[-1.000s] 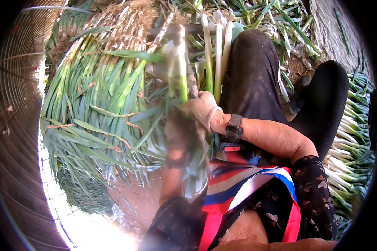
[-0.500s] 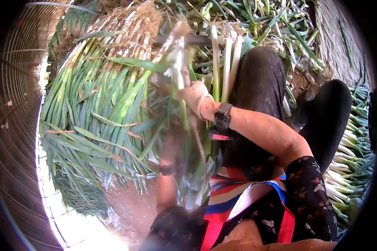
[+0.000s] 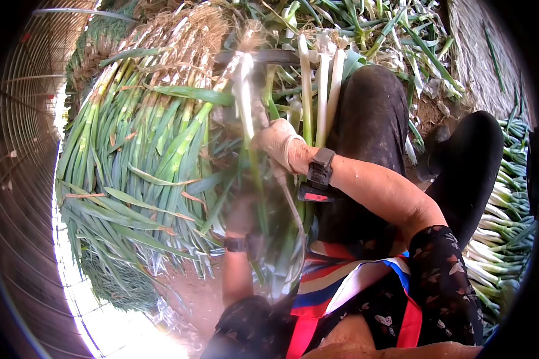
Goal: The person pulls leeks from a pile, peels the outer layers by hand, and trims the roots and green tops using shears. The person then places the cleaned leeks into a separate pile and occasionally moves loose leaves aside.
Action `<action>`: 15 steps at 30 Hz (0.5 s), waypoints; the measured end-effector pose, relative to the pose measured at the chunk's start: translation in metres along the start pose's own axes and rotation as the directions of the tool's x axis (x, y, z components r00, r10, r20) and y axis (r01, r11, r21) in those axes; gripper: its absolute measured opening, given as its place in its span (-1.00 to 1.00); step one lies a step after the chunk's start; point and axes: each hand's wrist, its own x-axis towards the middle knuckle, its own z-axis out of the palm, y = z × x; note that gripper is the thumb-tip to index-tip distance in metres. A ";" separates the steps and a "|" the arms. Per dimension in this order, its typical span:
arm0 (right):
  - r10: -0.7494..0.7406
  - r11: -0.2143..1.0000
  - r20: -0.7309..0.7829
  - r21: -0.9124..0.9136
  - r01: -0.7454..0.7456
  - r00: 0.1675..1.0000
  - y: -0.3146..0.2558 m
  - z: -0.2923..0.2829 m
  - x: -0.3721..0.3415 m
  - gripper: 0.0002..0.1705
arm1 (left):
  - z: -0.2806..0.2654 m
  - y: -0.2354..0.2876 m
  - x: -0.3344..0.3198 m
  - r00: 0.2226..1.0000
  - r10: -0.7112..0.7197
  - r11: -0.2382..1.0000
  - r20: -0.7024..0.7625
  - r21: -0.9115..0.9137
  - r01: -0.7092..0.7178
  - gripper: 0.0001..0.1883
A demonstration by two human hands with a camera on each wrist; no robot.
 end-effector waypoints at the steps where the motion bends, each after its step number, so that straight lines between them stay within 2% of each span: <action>1: -0.056 0.993 0.015 -0.105 0.057 0.998 0.011 0.002 0.015 -0.69 | 0.005 0.002 -0.001 0.999 -0.031 0.995 -0.020 -0.091 0.029 -0.59; 2: -0.112 0.971 0.036 -0.207 0.117 0.993 0.028 0.007 0.045 -0.69 | 0.004 0.002 -0.002 1.000 -0.005 1.000 -0.015 -0.027 0.004 -0.57; 3: -0.125 0.972 0.024 -0.199 0.127 0.992 0.024 0.008 0.038 -0.70 | 0.002 0.002 -0.002 1.000 0.022 0.999 -0.009 0.037 -0.022 -0.56; 4: -0.138 0.972 0.012 -0.192 0.138 0.990 0.020 0.008 0.030 -0.70 | -0.007 0.001 -0.002 0.995 0.098 0.963 0.035 0.250 -0.104 -0.56; 6: -0.065 0.997 -0.075 0.037 0.068 0.995 0.014 0.009 0.001 -0.71 | -0.008 0.003 -0.004 0.986 0.157 0.930 0.058 0.327 -0.167 -0.56; 7: -0.046 0.998 -0.050 0.041 0.048 0.998 0.014 0.009 -0.005 -0.72 | -0.001 0.006 -0.006 0.989 0.146 0.968 0.025 0.201 -0.149 -0.58; 9: -0.008 0.999 0.000 0.051 0.008 1.000 0.016 0.006 -0.014 -0.73 | 0.001 0.008 -0.009 0.988 0.150 0.983 0.016 0.099 -0.151 -0.60; 10: -0.193 0.980 -0.015 -0.052 0.192 0.981 0.025 0.005 -0.010 -0.75 | 0.000 0.007 -0.013 0.985 0.169 0.977 0.036 0.125 -0.172 -0.62; 11: -0.372 0.918 -0.011 -0.156 0.365 0.928 0.044 0.005 0.005 -0.75 | -0.001 0.006 -0.018 0.986 0.165 0.975 0.037 0.141 -0.169 -0.63; 12: -0.536 0.814 0.010 -0.257 0.520 0.844 0.067 0.007 0.027 -0.76 | 0.001 0.011 -0.024 0.986 0.161 0.973 0.038 0.158 -0.165 -0.64; 14: -0.795 0.505 0.105 -0.432 0.747 0.597 0.108 0.011 0.064 -0.76 | 0.031 0.056 -0.052 0.989 0.146 0.976 0.013 0.164 -0.146 -0.66; 15: -0.626 0.752 0.063 -0.215 0.623 0.777 0.090 0.004 0.022 -0.76 | 0.044 0.075 -0.063 0.988 0.156 0.974 0.005 0.163 -0.155 -0.66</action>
